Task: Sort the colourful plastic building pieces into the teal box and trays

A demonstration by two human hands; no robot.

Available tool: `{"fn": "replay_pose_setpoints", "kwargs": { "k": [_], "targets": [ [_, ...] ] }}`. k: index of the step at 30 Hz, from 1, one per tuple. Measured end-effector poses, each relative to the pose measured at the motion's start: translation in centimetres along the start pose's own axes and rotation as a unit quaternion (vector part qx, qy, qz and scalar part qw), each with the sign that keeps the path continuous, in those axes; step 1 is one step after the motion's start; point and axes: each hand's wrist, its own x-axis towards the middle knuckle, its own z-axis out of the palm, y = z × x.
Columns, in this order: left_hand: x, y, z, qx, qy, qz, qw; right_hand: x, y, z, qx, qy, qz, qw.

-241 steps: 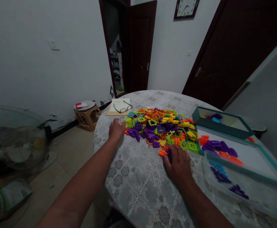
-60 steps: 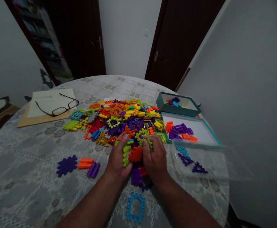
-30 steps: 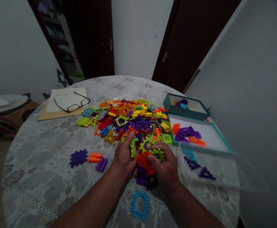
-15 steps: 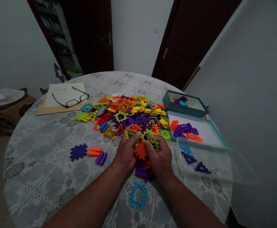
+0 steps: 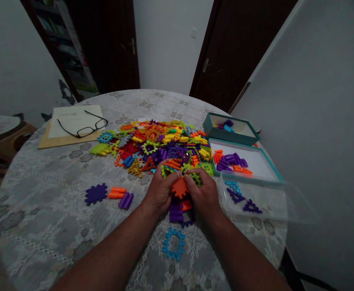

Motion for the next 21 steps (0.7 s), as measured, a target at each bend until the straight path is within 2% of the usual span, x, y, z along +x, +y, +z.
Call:
{"fn": "replay_pose_setpoints", "kwargs": {
  "k": [4, 9, 13, 16, 21],
  "targets": [
    [0.6, 0.2, -0.2, -0.058, 0.006, -0.048, 0.997, -0.1, -0.1, 0.1, 0.065, 0.011, 0.053, 0.996],
    [1.1, 0.9, -0.3, -0.103, 0.027, -0.113, 0.988, -0.6, -0.2, 0.3, 0.183, -0.004, 0.122, 0.976],
    [0.9, 1.4, -0.4, -0.118, 0.027, -0.159, 0.98, -0.9, -0.3, -0.1, 0.129, 0.004, 0.075, 0.989],
    [0.8, 1.6, -0.4, -0.125, 0.018, -0.165, 0.978, -0.9, -0.4, -0.2, 0.127, 0.003, 0.043, 0.991],
    [0.9, 1.5, -0.5, -0.134, 0.028, -0.162, 0.977, -0.7, 0.0, 0.1, 0.148, 0.043, 0.053, 0.987]
  ]
}}
